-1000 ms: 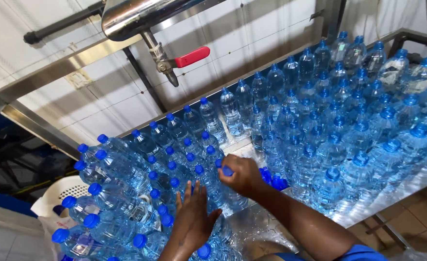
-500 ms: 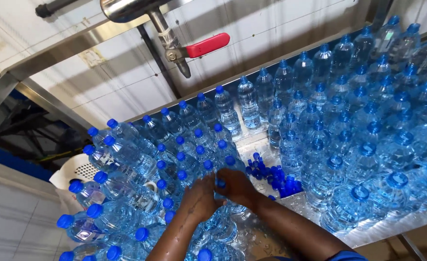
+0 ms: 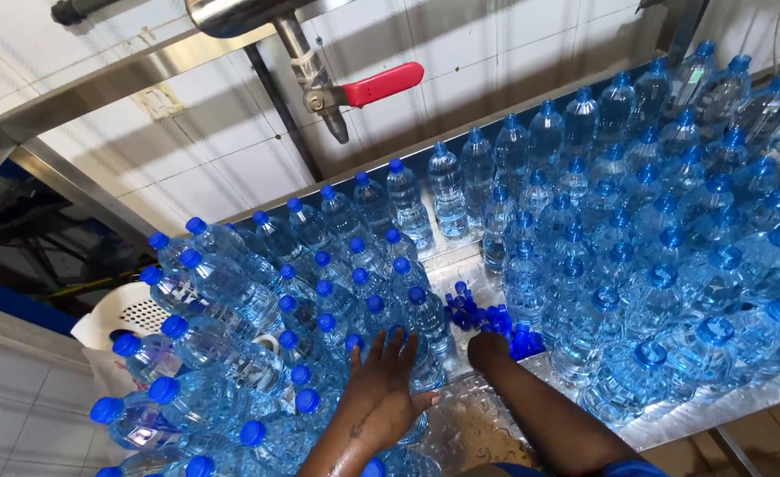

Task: Inspecting and organizing filled water bottles on a production table to ensure quality and proper placement.

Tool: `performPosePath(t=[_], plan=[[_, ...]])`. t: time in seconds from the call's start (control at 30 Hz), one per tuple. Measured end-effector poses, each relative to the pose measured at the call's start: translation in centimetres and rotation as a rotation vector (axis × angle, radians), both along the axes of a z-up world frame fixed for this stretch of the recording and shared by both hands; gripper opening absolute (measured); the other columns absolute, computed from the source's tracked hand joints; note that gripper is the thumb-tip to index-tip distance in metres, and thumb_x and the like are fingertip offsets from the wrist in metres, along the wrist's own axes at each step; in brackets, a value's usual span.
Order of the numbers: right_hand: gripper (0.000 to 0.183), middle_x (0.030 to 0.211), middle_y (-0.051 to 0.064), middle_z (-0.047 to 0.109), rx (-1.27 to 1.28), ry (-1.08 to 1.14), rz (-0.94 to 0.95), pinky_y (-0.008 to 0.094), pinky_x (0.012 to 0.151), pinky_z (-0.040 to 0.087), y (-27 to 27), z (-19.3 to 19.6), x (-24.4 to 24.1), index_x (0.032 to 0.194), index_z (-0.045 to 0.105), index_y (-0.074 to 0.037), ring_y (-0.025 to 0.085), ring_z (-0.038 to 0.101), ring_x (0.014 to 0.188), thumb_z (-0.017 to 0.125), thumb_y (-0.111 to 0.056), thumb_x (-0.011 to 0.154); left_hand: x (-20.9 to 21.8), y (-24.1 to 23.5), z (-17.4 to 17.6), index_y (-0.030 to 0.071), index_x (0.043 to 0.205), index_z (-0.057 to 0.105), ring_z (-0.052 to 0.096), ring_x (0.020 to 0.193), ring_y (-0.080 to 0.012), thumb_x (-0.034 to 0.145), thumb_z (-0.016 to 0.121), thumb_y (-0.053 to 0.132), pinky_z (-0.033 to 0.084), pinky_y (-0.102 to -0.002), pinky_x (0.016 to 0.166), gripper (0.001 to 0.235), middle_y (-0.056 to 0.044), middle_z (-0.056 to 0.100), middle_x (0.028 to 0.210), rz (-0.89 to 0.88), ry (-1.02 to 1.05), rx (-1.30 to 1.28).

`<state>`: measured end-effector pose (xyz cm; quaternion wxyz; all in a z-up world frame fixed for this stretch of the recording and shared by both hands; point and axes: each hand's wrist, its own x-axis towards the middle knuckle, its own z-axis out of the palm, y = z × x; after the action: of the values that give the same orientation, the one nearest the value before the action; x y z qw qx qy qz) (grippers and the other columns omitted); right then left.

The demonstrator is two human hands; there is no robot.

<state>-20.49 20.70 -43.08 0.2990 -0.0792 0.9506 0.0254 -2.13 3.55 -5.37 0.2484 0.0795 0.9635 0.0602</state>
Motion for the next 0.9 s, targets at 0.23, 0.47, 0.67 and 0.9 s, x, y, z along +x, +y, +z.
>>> performPosePath(t=[0.23, 0.47, 0.67, 0.9], plan=[[0.032, 0.130, 0.014, 0.074, -0.214, 0.173, -0.149, 0.040, 0.090, 0.066, 1.1, 4.3, -2.7, 0.139, 0.070, -0.012, 0.030, 0.074, 0.117, 0.056, -0.017, 0.111, 1.3, -0.8, 1.2, 0.021, 0.180, 0.003, -0.011, 0.173, -0.0359, 0.112, 0.057, 0.064, -0.007, -0.066, 0.136, 0.097, -0.006, -0.004, 0.189, -0.029, 0.006, -0.030], [0.045, 0.135, 0.023, 0.076, -0.905, 0.456, -0.701, 0.055, 0.097, 0.057, -1.7, 18.5, -15.8, 0.132, 0.066, -0.001, 0.048, 0.072, 0.124, 0.057, -0.021, 0.093, 0.2, -0.9, -0.7, 0.019, 0.180, -0.001, -0.015, 0.174, -0.0332, 0.109, 0.061, 0.064, -0.009, -0.064, 0.138, 0.104, -0.003, -0.007, 0.190, -0.004, -0.075, -0.105], [0.053, 0.143, 0.023, 0.058, -0.238, 0.887, -0.068, 0.053, 0.107, 0.054, -1.7, 24.2, -29.9, 0.147, 0.053, -0.003, 0.042, 0.056, 0.131, 0.052, -0.022, 0.098, -0.5, -0.4, -2.5, 0.021, 0.179, 0.012, -0.012, 0.173, -0.0390, 0.117, 0.051, 0.028, -0.006, -0.072, 0.135, 0.074, -0.006, 0.000, 0.189, -0.023, -0.162, -0.098], [0.052, 0.151, 0.028, 0.064, -0.630, 0.714, -0.162, 0.057, 0.116, 0.051, -0.2, 27.8, -38.6, 0.147, 0.070, -0.004, 0.046, 0.064, 0.138, 0.039, -0.026, 0.112, 3.0, -4.2, -8.6, 0.029, 0.172, 0.041, 0.006, 0.168, -0.0413, 0.112, 0.057, 0.064, 0.003, -0.078, 0.123, 0.071, -0.004, 0.022, 0.184, -0.099, 0.244, 0.216]])
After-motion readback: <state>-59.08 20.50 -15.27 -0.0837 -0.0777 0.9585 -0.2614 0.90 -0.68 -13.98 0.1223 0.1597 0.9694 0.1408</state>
